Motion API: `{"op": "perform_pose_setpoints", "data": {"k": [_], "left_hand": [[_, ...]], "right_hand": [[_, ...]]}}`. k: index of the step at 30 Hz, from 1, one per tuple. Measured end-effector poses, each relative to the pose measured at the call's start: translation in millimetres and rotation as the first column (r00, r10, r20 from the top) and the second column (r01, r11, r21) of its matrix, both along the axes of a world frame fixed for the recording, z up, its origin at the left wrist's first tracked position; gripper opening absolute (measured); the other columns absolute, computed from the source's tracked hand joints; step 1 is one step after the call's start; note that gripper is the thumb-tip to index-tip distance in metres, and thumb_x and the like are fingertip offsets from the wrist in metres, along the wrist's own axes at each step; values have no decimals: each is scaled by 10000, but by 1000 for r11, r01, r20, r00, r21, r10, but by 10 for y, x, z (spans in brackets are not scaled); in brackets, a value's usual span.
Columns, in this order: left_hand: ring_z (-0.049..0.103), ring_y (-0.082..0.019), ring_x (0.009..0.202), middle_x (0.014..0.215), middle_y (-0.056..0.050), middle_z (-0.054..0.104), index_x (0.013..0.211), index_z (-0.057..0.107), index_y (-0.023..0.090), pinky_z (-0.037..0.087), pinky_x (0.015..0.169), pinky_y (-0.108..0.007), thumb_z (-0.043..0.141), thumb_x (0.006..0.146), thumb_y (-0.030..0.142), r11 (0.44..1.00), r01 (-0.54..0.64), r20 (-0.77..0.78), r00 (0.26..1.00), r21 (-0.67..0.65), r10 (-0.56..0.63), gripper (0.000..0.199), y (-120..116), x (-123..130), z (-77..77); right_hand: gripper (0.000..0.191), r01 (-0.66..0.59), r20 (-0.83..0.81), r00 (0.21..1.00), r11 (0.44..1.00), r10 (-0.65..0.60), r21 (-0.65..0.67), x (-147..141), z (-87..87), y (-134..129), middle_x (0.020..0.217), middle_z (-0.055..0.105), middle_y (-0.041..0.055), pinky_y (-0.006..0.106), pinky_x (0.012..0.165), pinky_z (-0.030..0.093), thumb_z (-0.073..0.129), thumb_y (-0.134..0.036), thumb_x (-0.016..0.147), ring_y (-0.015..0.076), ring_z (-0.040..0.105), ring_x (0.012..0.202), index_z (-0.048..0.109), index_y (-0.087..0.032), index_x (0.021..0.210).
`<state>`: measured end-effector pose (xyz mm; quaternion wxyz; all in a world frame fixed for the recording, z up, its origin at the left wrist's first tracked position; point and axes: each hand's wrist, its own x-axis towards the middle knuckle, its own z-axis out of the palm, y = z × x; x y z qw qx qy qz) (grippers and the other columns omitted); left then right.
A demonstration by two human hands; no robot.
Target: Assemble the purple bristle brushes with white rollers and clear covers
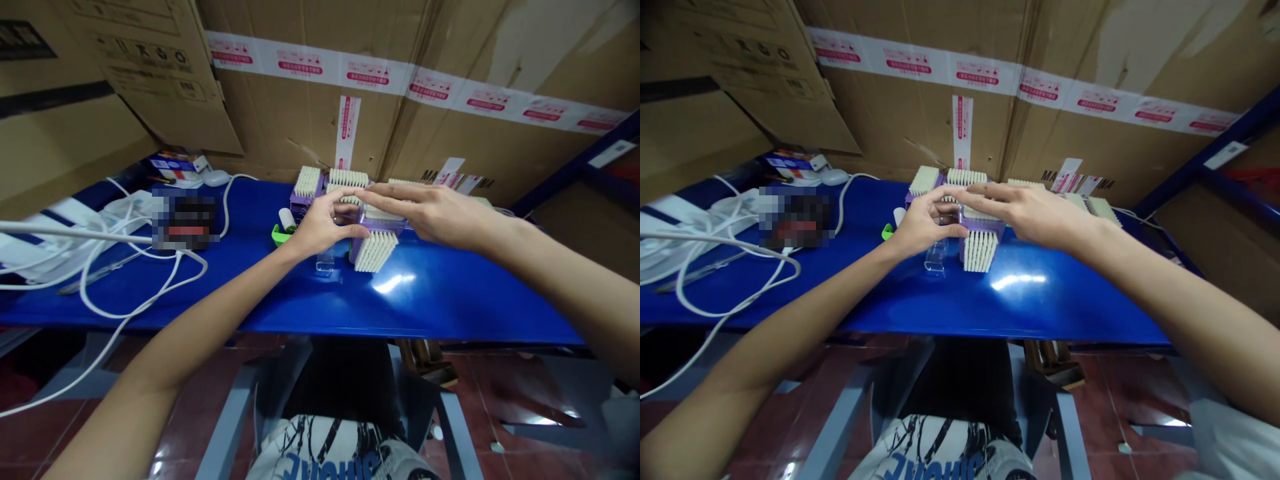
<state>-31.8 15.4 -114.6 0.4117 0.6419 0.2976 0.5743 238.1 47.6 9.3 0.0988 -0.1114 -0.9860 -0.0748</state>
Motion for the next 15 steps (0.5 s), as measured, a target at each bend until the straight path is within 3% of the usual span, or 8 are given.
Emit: {"op": "perform_pose_setpoints", "data": {"k": [4, 9, 13, 15], "left_hand": [[839, -275, 1125, 1232, -99, 841, 1382, 749, 227, 695, 976, -367, 1165, 649, 579, 1000, 12, 8, 1000, 19, -12, 914, -19, 22, 11], [837, -275, 1147, 1203, -101, 842, 1387, 684, 235, 675, 1037, -388, 1112, 754, 607, 1000, 27, -38, 999, -5, -28, 850, -17, 6, -4], [788, -345, 1362, 1421, -188, 785, 1477, 629, 238, 638, 1172, -480, 878, 955, 791, 998, 65, -120, 991, 17, -62, 799, -27, 0, -26], [709, -413, 1509, 1616, -234, 687, 1705, 470, 289, 597, 1249, -569, 860, 928, 853, 993, 104, -203, 975, 52, -91, 1037, -72, 19, -21]], "right_hand": [[979, -25, -137, 990, 999, 21, -34, 48, -214, 0, 1865, 523, 113, 614, 1357, 558, 464, 61, 938, 319, 545, 1720, 425, -287, 1852], [811, -173, -203, 972, 947, 120, -270, 19, -137, 47, 1751, 650, 116, 623, 1302, 582, 666, -258, 1043, 370, 682, 1560, 483, -304, 1832], [624, -27, -258, 964, 935, -70, -354, 37, -135, 44, 1560, 789, 123, 603, 1203, 632, 673, -466, 1142, 345, 789, 1342, 618, -319, 1746], [591, 30, -351, 916, 902, -197, -430, 52, -212, 52, 1559, 796, 106, 626, 1204, 633, 718, -507, 1124, 364, 786, 1360, 678, -337, 1689]]}}
